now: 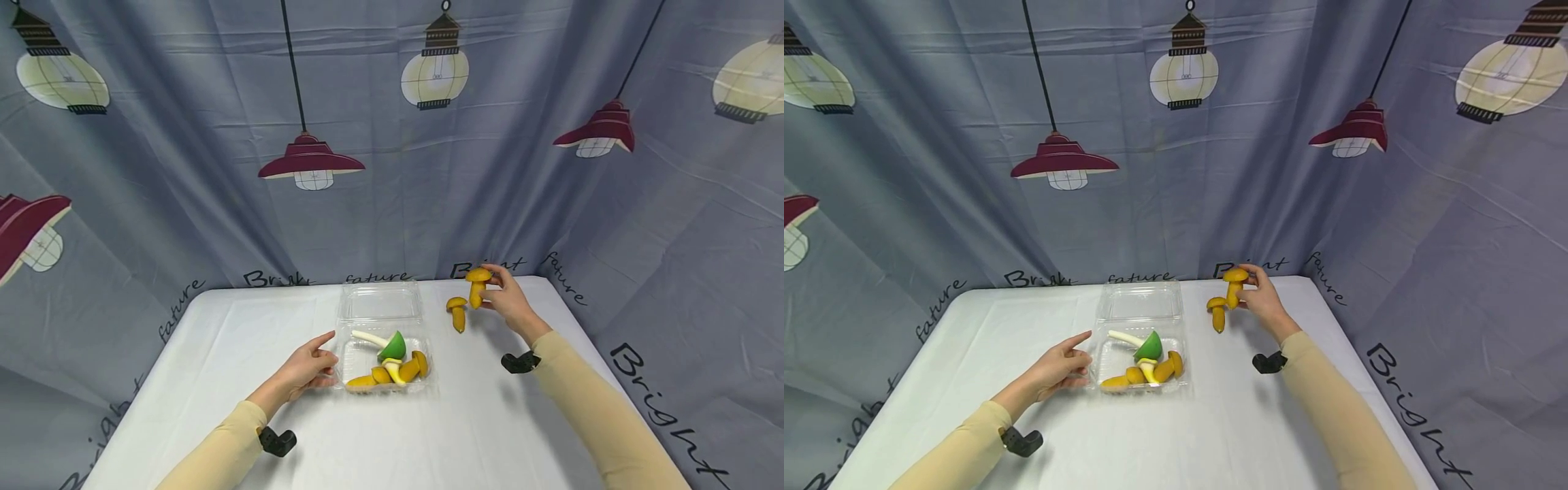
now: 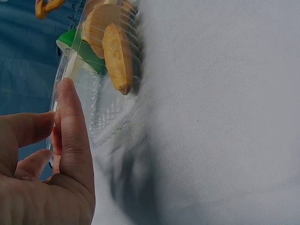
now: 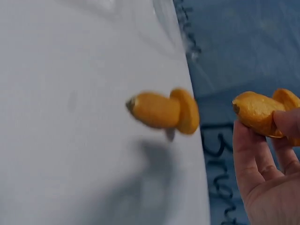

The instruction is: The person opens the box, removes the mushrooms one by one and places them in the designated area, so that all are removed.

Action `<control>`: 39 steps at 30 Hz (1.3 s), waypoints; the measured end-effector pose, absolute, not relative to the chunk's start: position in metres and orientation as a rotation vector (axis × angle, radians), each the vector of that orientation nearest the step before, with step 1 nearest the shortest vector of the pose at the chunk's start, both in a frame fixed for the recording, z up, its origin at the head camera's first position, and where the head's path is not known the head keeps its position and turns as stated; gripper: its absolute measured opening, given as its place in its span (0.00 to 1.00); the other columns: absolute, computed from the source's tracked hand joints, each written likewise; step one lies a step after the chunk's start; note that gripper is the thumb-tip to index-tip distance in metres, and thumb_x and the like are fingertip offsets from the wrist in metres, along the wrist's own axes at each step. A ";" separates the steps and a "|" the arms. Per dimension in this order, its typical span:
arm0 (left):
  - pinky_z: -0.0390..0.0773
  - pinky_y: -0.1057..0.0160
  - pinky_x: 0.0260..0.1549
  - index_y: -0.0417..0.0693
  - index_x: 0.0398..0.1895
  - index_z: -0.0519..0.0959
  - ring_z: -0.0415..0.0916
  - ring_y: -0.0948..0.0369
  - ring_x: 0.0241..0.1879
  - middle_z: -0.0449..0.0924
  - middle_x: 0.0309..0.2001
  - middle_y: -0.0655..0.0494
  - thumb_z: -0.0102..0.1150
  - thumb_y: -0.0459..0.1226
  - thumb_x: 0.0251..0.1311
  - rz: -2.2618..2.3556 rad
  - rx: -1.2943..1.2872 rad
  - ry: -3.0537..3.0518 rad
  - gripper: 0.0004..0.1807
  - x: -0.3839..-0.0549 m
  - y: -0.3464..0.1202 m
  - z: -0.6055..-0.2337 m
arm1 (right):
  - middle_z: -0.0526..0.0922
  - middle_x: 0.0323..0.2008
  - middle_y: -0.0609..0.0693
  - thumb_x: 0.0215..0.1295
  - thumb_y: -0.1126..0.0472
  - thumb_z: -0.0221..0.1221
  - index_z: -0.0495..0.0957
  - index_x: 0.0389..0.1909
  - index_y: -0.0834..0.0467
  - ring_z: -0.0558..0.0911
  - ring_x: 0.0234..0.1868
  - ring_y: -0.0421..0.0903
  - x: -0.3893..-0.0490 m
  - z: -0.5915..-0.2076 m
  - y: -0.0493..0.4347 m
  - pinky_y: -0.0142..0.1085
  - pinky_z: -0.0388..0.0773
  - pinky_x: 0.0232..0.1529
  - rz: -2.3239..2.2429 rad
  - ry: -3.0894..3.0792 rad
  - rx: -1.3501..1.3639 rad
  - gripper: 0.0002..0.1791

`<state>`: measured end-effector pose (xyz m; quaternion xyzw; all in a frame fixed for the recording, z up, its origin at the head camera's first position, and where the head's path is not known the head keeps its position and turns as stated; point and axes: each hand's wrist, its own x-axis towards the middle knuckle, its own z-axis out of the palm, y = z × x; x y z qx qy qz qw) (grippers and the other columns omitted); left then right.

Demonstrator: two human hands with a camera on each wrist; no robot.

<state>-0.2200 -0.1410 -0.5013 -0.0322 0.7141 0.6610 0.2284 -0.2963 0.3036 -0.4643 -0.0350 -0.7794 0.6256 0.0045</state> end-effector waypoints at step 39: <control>0.89 0.58 0.36 0.53 0.82 0.56 0.74 0.59 0.34 0.71 0.46 0.45 0.57 0.29 0.71 1.828 -0.106 1.962 0.39 -0.220 -0.143 -0.506 | 0.66 0.63 0.67 0.68 0.74 0.51 0.51 0.81 0.60 0.74 0.56 0.58 -0.309 -0.530 0.333 0.42 0.84 0.49 1.771 -2.715 -0.433 0.40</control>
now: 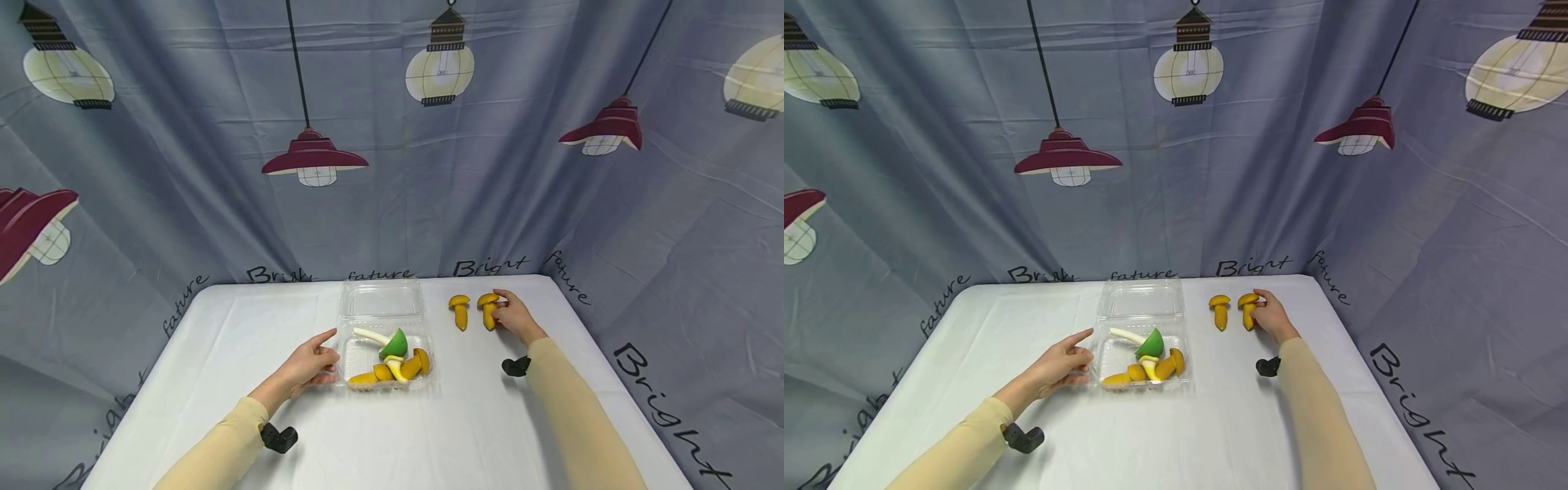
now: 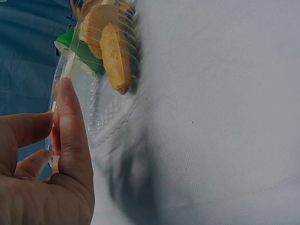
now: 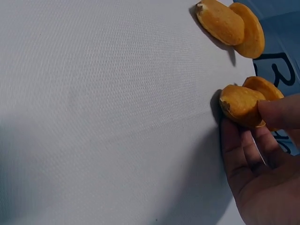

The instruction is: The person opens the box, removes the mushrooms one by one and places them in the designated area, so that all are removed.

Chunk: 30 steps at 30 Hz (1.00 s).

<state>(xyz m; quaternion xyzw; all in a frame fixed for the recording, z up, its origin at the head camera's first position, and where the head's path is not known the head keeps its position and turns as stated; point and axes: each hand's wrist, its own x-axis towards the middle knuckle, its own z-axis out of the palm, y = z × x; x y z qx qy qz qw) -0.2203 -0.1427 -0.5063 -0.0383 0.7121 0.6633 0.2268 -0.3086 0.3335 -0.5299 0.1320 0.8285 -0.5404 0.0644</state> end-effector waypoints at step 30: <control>0.89 0.57 0.35 0.53 0.82 0.56 0.74 0.59 0.33 0.71 0.47 0.45 0.57 0.30 0.72 1.829 -0.089 1.978 0.38 -0.219 -0.142 -0.505 | 0.69 0.61 0.70 0.70 0.62 0.59 0.49 0.78 0.70 0.79 0.49 0.56 -0.300 -0.523 0.344 0.38 0.86 0.44 -1.501 2.617 0.524 0.42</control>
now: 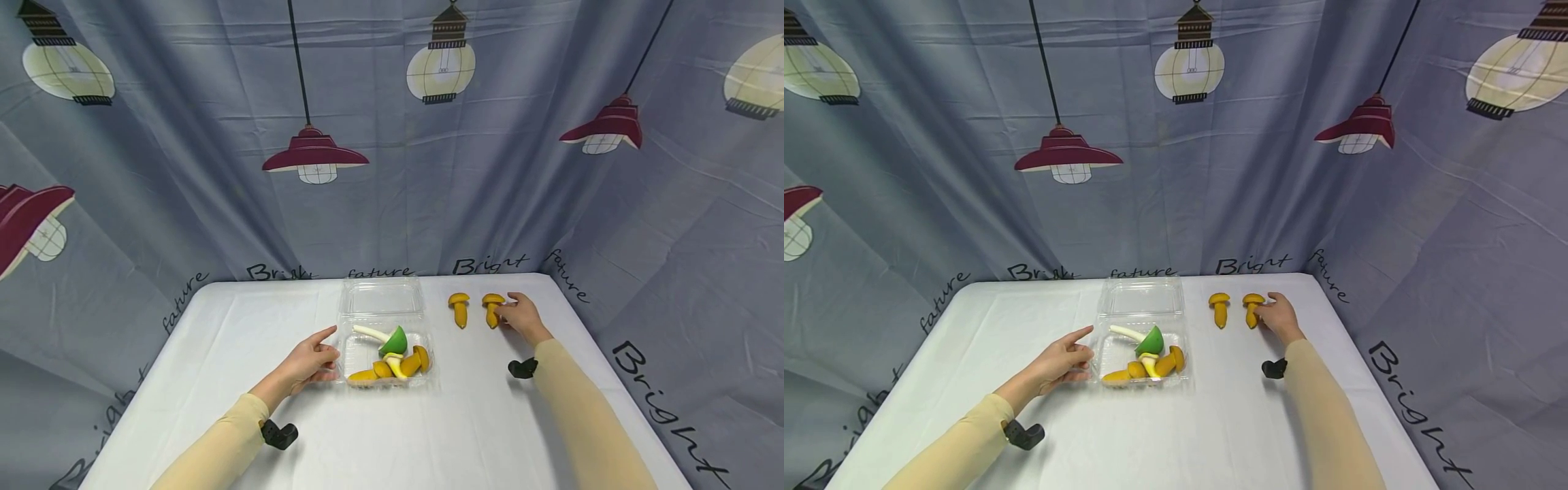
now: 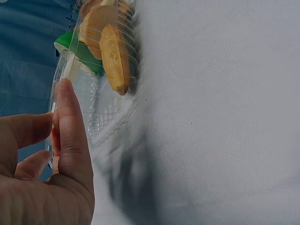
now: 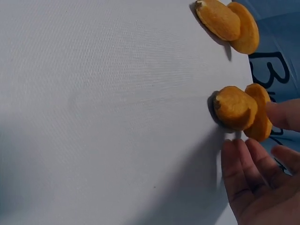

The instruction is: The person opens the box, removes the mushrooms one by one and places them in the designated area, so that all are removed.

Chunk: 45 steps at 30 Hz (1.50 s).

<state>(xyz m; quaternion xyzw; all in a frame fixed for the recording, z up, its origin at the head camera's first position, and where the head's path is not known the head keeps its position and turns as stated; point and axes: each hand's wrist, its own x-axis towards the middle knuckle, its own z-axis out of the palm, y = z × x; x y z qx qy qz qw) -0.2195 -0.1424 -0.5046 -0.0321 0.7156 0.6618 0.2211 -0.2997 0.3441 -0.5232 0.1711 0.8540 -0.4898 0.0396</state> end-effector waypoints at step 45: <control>0.89 0.57 0.37 0.53 0.82 0.57 0.74 0.58 0.35 0.72 0.46 0.45 0.57 0.29 0.71 1.845 -0.093 1.959 0.38 -0.220 -0.142 -0.505 | 0.85 0.47 0.40 0.59 0.46 0.72 0.87 0.52 0.47 0.74 0.52 0.48 -0.250 -0.466 0.202 0.50 0.72 0.52 -0.565 2.874 -0.823 0.21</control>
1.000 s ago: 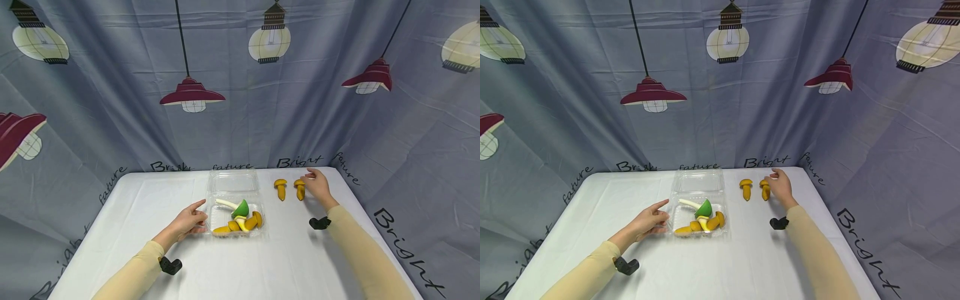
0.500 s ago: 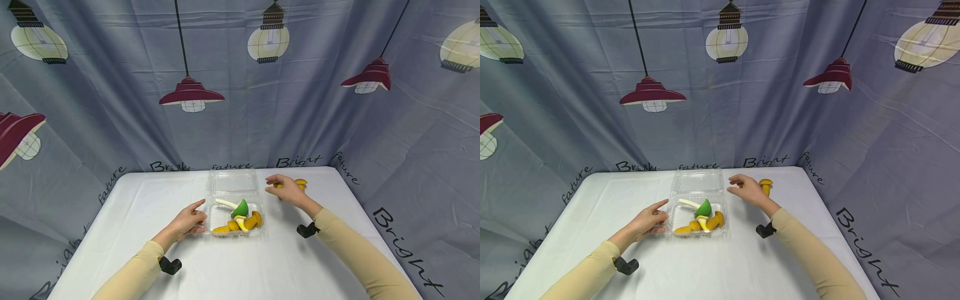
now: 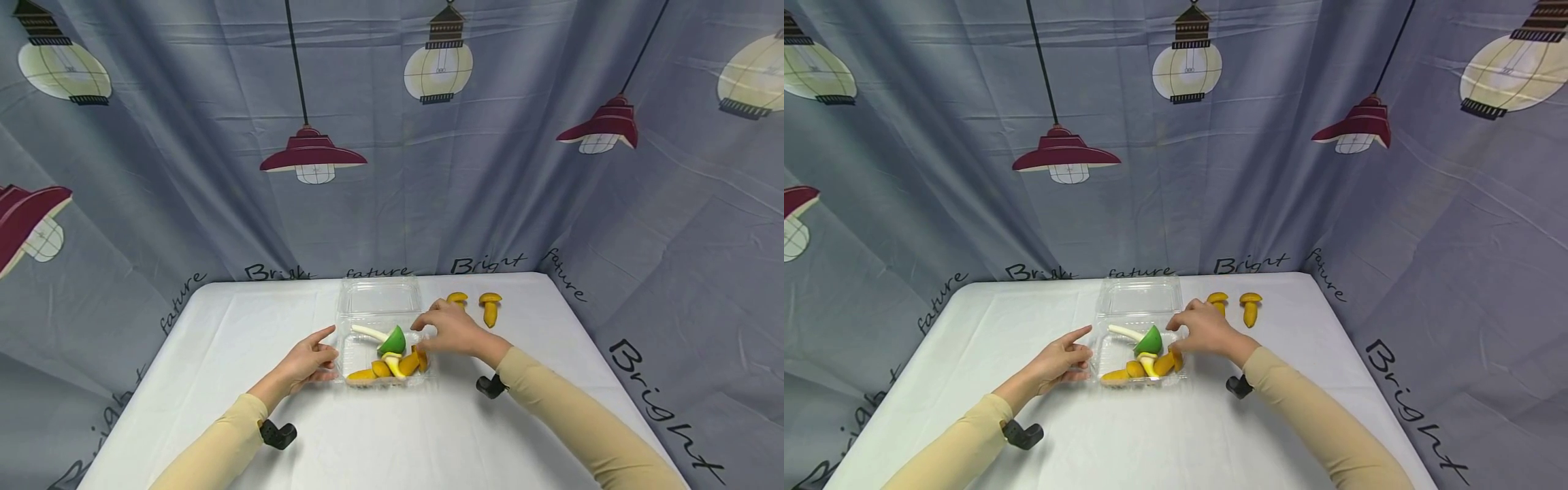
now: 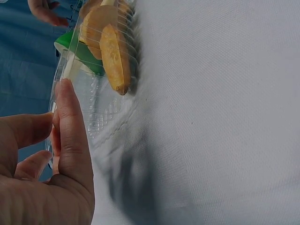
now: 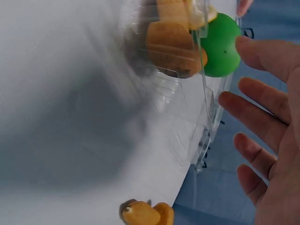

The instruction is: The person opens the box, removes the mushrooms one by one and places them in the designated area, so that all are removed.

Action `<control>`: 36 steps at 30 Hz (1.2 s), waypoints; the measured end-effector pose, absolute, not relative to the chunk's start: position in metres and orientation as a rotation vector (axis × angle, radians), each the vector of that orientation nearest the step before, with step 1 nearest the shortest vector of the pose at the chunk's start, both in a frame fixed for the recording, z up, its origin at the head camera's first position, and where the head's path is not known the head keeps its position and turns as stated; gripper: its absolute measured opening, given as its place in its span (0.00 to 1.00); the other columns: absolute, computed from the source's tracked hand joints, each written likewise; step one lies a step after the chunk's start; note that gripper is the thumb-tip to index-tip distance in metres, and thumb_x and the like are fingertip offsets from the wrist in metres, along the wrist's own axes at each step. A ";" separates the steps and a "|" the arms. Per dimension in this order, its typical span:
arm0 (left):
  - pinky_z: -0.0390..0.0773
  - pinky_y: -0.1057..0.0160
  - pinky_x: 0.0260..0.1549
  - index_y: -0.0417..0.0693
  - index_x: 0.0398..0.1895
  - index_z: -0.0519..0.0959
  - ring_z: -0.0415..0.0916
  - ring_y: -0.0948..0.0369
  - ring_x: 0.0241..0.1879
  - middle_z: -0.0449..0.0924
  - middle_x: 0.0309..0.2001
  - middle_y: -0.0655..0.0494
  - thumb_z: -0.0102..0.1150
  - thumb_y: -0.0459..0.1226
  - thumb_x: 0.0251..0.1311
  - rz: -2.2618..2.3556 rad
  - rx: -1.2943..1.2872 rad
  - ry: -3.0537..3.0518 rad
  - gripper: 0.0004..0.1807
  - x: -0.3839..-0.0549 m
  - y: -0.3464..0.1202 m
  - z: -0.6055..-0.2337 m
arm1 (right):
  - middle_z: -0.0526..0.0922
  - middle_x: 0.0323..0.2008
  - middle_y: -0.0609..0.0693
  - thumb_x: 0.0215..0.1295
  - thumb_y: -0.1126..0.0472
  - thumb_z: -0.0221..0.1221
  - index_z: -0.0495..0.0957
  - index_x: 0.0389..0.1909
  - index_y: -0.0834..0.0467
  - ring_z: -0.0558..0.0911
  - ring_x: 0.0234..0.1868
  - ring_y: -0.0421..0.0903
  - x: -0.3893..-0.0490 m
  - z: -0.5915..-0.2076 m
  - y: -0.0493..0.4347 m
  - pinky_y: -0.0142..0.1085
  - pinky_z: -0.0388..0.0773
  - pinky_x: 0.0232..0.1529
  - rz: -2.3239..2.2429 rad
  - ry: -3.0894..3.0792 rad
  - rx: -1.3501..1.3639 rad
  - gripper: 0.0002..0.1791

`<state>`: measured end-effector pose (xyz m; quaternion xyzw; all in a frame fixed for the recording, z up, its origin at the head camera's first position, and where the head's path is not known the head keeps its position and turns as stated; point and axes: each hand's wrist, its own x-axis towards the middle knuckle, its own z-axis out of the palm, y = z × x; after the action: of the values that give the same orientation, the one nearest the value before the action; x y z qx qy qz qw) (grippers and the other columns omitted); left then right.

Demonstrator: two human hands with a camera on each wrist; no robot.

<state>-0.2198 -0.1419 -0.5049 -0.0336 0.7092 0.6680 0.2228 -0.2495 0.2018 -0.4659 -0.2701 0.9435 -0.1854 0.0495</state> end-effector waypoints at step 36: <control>0.89 0.57 0.38 0.54 0.82 0.57 0.74 0.59 0.33 0.72 0.46 0.45 0.57 0.29 0.71 1.827 -0.118 1.973 0.39 -0.219 -0.141 -0.506 | 0.77 0.27 0.30 0.48 0.39 0.76 0.88 0.46 0.43 0.74 0.51 0.45 -0.246 -0.476 0.175 0.59 0.45 0.77 0.052 2.828 -1.025 0.24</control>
<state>-0.2193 -0.1406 -0.5058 -0.0427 0.7145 0.6616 0.2233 -0.2461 0.1749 -0.4764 -0.3399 0.9379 0.0171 0.0667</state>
